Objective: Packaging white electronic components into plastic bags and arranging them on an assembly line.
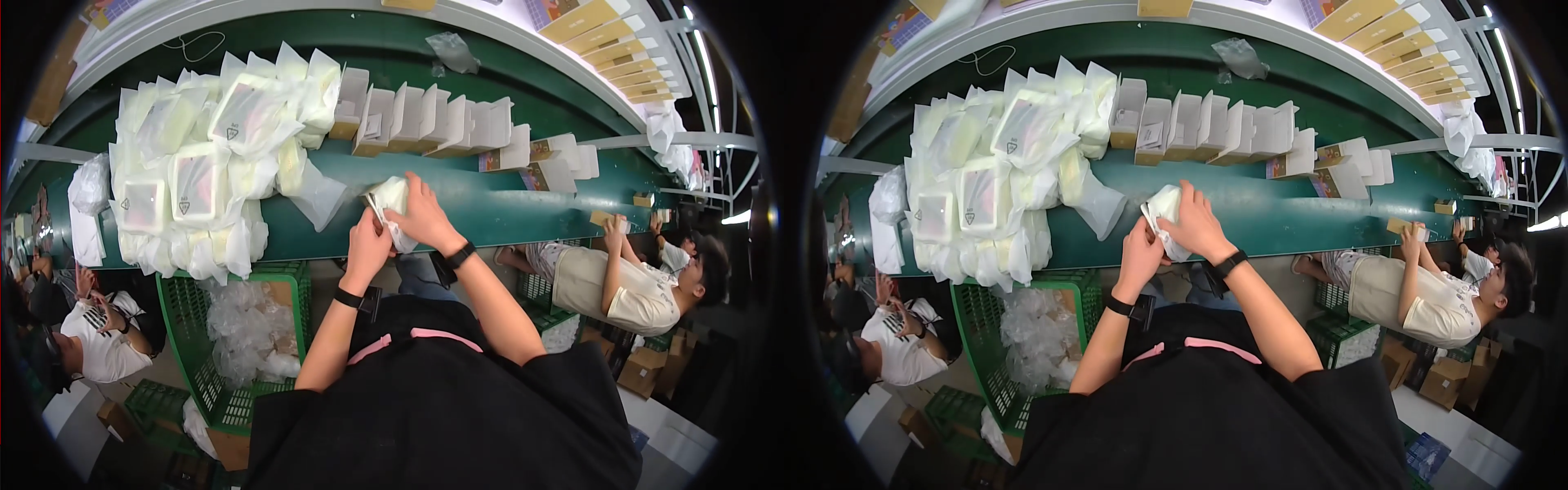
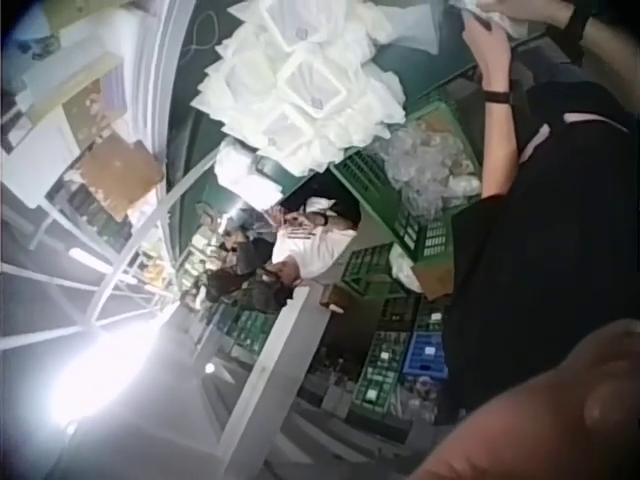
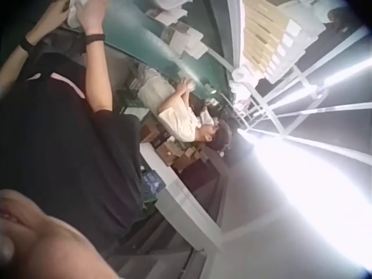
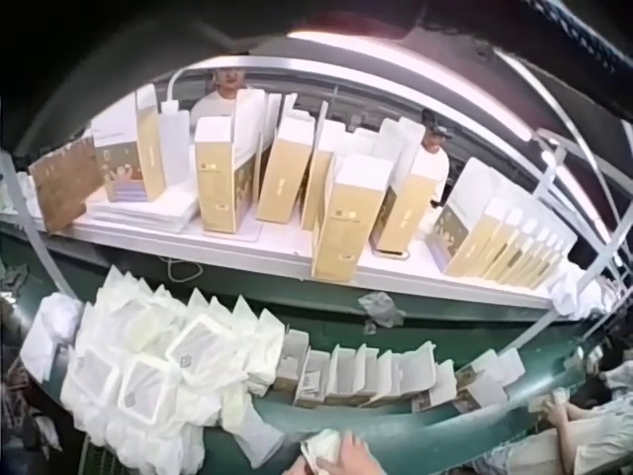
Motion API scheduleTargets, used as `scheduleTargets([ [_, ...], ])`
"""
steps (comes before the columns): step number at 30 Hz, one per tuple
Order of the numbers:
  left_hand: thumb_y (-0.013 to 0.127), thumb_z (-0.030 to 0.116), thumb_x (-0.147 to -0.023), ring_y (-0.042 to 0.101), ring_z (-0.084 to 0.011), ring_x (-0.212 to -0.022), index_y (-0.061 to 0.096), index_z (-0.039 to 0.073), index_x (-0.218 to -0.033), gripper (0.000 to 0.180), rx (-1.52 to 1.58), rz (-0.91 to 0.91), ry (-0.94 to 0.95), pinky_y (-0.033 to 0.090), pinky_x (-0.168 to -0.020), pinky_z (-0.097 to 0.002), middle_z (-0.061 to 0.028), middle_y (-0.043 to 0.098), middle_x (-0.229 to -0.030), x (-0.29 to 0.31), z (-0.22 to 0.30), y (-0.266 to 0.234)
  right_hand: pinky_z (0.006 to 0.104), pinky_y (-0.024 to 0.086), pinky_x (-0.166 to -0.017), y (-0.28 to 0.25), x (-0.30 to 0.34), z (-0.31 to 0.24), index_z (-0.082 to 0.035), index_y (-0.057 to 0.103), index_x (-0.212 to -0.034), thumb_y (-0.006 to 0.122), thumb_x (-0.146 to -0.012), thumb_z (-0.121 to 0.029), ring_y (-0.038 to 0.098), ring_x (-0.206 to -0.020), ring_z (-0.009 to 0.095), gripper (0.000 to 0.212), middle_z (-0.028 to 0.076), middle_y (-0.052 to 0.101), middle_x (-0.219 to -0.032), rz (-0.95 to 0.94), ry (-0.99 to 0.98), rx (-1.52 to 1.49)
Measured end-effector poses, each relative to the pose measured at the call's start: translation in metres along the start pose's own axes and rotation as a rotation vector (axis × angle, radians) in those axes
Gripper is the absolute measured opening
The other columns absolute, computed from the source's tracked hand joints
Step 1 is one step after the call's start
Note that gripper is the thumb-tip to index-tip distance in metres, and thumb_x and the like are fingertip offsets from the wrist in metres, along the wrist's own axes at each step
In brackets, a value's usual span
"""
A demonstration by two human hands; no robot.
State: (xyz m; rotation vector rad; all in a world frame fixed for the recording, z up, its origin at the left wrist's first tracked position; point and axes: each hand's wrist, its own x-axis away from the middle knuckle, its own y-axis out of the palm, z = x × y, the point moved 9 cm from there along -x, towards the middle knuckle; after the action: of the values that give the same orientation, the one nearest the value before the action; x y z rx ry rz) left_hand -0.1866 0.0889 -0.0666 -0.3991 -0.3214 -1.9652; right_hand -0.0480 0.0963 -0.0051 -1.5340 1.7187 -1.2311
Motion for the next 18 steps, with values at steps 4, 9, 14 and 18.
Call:
scheduleTargets([
  [4, 0.06, 0.007, -0.099, 0.074, -0.0232, -0.065, 0.056, -0.005, -0.115, 0.021, -0.115, 0.018, 0.021, 0.058, -0.052, -0.0351, -0.0145, 0.072, -0.081, 0.001, -0.008, 0.001, 0.0499, 0.055, -0.087, -0.012, 0.028, -0.014, 0.004, 0.057, -0.127, 0.072, -0.086, -0.02, 0.065, -0.105, 0.045, 0.05, 0.029, 0.066, -0.114, 0.016, -0.148, -0.146],
  [9, 0.061, 0.008, -0.099, 0.075, -0.0238, -0.067, 0.056, -0.005, -0.119, 0.024, -0.147, 0.011, 0.088, 0.059, -0.054, -0.035, -0.014, 0.072, -0.08, 0.004, 0.002, 0.007, 0.047, 0.056, -0.084, 0.029, 0.029, -0.019, 0.004, 0.075, -0.104, 0.065, -0.086, -0.011, 0.072, -0.09, 0.043, 0.026, 0.03, 0.071, -0.093, -0.338, -0.166, -0.113],
  [14, 0.061, 0.009, -0.1, 0.075, -0.0239, -0.065, 0.057, -0.005, -0.118, 0.023, 0.012, 0.045, 0.075, 0.058, -0.052, -0.0335, -0.0135, 0.071, -0.079, 0.013, 0.004, -0.01, 0.0466, 0.056, -0.078, 0.067, 0.004, -0.032, 0.003, 0.074, -0.088, 0.063, -0.083, -0.011, 0.072, -0.09, 0.043, 0.018, 0.029, 0.071, -0.085, -0.745, 0.037, -0.116],
  [18, 0.06, 0.01, -0.099, 0.076, -0.0287, -0.077, 0.058, -0.004, -0.118, 0.024, -0.081, 0.019, -0.019, 0.061, -0.065, -0.0382, -0.0165, 0.07, -0.085, 0.009, 0.017, -0.021, 0.0489, 0.056, -0.078, 0.005, 0.017, -0.029, 0.001, 0.074, -0.096, 0.067, -0.086, -0.014, 0.071, -0.087, 0.042, 0.019, 0.023, 0.074, -0.092, -0.124, -0.199, -0.214],
])
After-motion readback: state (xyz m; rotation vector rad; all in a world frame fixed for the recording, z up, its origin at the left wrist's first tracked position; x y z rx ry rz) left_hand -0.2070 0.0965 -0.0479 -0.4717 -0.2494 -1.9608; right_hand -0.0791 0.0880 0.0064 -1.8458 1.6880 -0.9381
